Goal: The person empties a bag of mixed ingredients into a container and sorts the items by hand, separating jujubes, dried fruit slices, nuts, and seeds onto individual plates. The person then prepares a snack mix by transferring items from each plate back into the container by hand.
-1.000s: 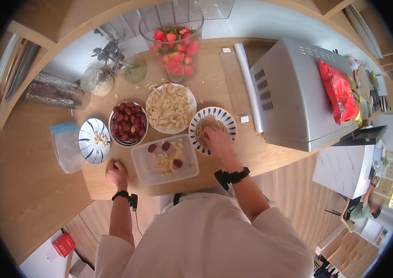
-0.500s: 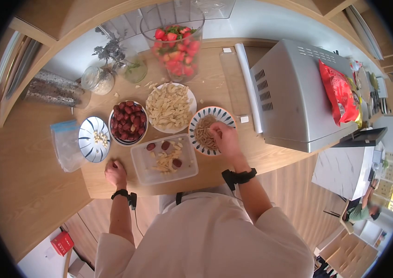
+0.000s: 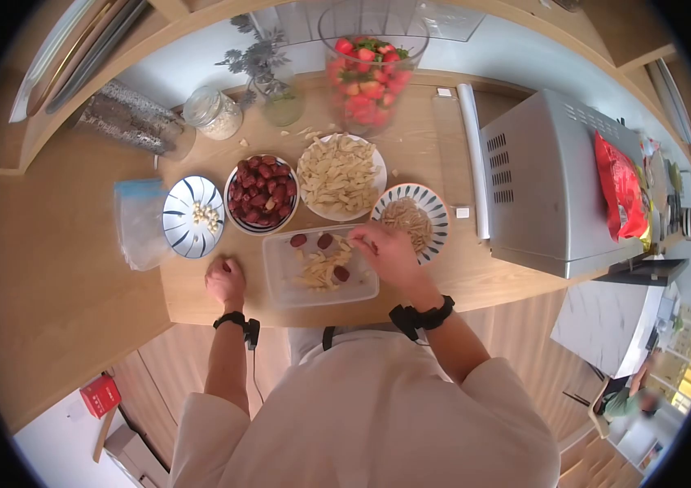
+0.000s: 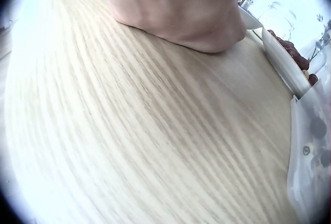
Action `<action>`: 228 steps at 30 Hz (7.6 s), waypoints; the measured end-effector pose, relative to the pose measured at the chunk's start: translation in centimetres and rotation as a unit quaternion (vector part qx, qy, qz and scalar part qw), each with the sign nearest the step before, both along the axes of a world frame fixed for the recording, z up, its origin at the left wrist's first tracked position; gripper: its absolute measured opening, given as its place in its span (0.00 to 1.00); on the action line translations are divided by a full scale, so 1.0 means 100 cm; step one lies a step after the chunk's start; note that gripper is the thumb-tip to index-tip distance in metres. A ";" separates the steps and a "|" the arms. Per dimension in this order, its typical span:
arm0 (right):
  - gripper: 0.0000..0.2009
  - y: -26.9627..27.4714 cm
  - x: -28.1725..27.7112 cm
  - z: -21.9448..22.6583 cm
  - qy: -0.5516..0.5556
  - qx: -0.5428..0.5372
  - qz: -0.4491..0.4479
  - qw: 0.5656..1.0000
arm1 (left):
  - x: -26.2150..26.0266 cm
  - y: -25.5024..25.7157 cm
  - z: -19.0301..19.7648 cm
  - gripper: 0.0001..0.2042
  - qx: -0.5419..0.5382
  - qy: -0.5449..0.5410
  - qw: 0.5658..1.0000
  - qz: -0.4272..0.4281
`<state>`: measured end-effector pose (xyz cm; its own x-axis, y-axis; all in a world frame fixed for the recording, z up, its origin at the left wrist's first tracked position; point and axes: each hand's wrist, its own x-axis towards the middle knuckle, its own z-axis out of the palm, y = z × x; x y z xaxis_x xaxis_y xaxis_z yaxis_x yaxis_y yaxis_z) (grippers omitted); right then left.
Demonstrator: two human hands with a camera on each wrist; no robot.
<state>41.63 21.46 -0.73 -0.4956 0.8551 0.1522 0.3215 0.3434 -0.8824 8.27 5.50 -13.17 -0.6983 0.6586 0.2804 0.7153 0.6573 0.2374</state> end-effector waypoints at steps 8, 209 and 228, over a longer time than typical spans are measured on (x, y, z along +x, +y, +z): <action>0.04 -0.013 -0.026 -0.030 -0.123 0.062 0.088 0.987 | 0.002 0.000 0.003 0.10 -0.002 -0.003 1.000 -0.004; 0.04 -0.076 -0.110 -0.057 -0.253 0.018 0.040 0.966 | 0.009 0.010 0.015 0.09 0.019 -0.109 0.957 -0.268; 0.09 -0.054 -0.016 -0.016 -0.300 0.031 -0.224 0.927 | 0.009 0.011 0.020 0.10 0.039 -0.127 0.949 -0.287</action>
